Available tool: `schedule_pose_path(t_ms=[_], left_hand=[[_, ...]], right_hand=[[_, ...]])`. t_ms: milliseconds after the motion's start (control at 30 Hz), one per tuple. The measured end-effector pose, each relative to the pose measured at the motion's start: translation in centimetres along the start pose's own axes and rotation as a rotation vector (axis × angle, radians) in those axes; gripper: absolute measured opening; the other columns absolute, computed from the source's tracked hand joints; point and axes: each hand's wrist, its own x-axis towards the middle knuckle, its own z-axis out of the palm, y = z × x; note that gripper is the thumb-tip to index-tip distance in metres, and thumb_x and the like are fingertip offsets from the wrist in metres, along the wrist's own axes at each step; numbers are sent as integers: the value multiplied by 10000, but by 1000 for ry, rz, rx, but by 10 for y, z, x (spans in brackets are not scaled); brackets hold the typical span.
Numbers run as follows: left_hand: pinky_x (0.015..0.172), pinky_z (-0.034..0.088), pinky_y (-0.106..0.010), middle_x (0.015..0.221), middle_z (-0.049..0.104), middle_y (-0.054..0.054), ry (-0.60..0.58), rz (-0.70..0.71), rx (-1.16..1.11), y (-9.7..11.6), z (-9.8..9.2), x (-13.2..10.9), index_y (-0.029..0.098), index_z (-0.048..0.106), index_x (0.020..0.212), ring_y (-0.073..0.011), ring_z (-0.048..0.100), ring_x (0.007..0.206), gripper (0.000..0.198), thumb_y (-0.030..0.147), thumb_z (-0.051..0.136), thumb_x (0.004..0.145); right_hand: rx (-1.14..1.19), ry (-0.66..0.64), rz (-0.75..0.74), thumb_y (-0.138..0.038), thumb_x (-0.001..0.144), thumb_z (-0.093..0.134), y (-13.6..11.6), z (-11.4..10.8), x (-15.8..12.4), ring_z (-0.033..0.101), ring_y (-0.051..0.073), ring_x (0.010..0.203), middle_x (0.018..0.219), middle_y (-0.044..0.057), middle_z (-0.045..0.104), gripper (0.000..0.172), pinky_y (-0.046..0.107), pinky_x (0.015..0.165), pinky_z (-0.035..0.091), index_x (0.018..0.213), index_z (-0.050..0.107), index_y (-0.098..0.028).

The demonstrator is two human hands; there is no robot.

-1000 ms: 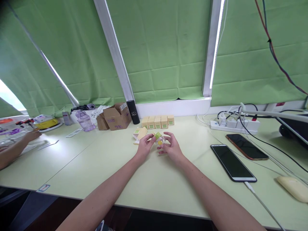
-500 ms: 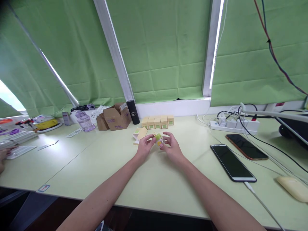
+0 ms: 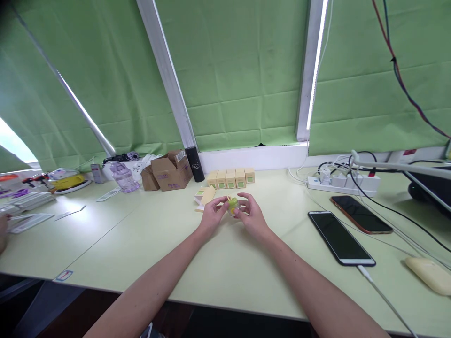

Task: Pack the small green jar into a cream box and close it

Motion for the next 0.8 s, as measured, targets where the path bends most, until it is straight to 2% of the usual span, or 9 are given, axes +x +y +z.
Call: schedule_pose_path(t_ms=[133, 367, 567, 800], left_hand=[[938, 567, -405, 1245, 754, -156, -7, 14, -16, 3, 1, -1, 181, 761, 1161, -285, 719, 1108, 528, 622, 765, 870], [940, 537, -368, 1080, 739, -93, -26, 65, -67, 12, 0, -4, 210, 718, 1155, -253, 685, 1082, 459, 594, 729, 903], [942, 522, -371, 1065, 741, -92, -22, 81, -72, 15, 1, -5, 209, 695, 1164, -255, 685, 1100, 409, 538, 714, 922], [937, 515, -382, 1059, 762, -101, -26, 80, -60, 18, 1, -6, 206, 693, 1153, -257, 709, 1078, 388, 533, 687, 942]], right_hand=[[31, -6, 12, -521, 766, 877, -4, 0, -2, 717, 225, 941, 1124, 50, 717, 632, 526, 947, 617, 1262, 556, -296], [149, -1, 50, -527, 771, 881, -8, 0, -2, 726, 242, 1013, 1080, 32, 738, 573, 536, 982, 609, 1218, 587, -324], [322, -18, 134, -512, 722, 908, -12, -2, 0, 773, 296, 972, 1005, 37, 788, 539, 570, 978, 589, 1138, 633, -310], [398, -26, 151, -529, 771, 841, -9, -8, 1, 774, 317, 956, 1061, 69, 786, 479, 558, 924, 586, 1148, 635, -318]])
